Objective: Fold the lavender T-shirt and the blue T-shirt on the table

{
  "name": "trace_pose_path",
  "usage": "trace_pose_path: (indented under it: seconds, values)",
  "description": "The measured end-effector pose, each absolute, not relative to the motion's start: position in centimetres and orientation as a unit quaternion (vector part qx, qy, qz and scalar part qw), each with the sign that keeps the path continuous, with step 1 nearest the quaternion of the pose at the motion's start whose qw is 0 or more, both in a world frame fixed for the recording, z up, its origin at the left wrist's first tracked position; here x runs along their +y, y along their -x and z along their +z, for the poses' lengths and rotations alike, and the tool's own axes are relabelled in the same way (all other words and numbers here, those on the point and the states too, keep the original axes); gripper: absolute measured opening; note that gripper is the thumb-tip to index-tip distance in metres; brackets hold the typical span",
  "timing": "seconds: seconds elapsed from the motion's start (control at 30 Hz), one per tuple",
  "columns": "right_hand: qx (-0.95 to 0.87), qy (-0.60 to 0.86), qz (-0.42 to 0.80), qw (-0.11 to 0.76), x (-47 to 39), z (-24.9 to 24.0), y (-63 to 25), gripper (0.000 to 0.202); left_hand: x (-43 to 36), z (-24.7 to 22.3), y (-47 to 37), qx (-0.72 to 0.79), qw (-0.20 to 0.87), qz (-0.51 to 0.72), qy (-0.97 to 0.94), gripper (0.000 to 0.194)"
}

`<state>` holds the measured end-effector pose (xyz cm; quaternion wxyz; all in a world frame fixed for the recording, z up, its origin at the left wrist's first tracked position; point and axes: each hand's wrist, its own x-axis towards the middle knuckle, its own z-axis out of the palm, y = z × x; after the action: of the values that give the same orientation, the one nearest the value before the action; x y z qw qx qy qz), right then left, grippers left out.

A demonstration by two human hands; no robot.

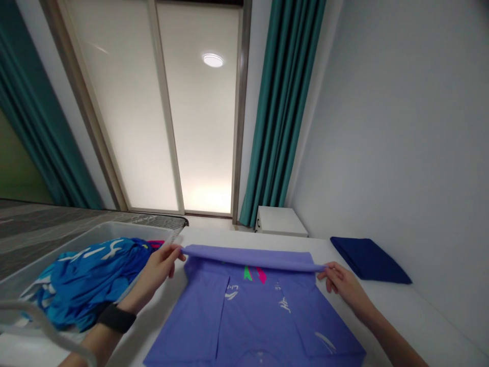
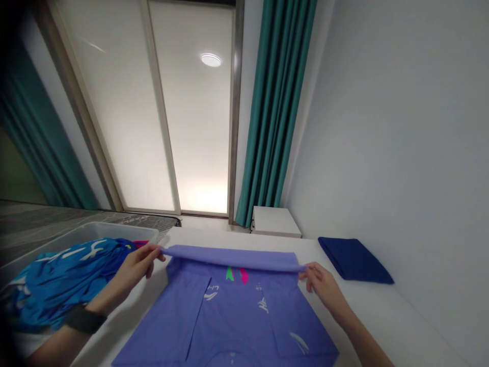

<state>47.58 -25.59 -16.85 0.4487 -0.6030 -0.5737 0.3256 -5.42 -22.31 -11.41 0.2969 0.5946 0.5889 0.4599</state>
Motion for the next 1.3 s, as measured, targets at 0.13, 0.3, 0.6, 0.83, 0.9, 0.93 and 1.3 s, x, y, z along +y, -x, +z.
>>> trace_pose_path:
  seconds: [0.13,0.3,0.6,0.83,0.9,0.93,1.3]
  values:
    - [-0.616,0.62,0.265,0.407,-27.5,-18.6,-47.2,0.026,-24.1,-14.0,6.8,0.595,0.295,0.359,-0.656,0.046]
    - [-0.639,0.662,0.149,0.361,-27.6,-19.0,-45.9,0.027,-25.1,-15.0,5.6,0.632,0.192,0.274,-0.699,0.04]
    - [-0.683,0.676,0.058,0.271,-28.2,-20.5,-45.3,0.038,-25.0,-16.7,4.6,0.634,0.029,0.182,-0.751,0.028]
    - [-0.682,0.673,0.055,0.28,-29.1,-20.5,-44.8,0.045,-22.8,-16.1,4.8,0.63,0.073,0.229,-0.739,0.028]
    - [-0.667,0.678,0.082,0.299,-29.0,-20.3,-45.0,0.047,-22.7,-16.1,5.2,0.633,0.109,0.273,-0.716,0.028]
    - [-0.659,0.678,0.096,0.311,-28.9,-20.1,-45.2,0.047,-22.8,-16.1,5.4,0.634,0.123,0.297,-0.704,0.028]
    - [-0.646,0.676,0.127,0.33,-29.2,-19.8,-45.8,0.046,-25.6,-15.7,5.4,0.615,0.139,0.304,-0.714,0.028]
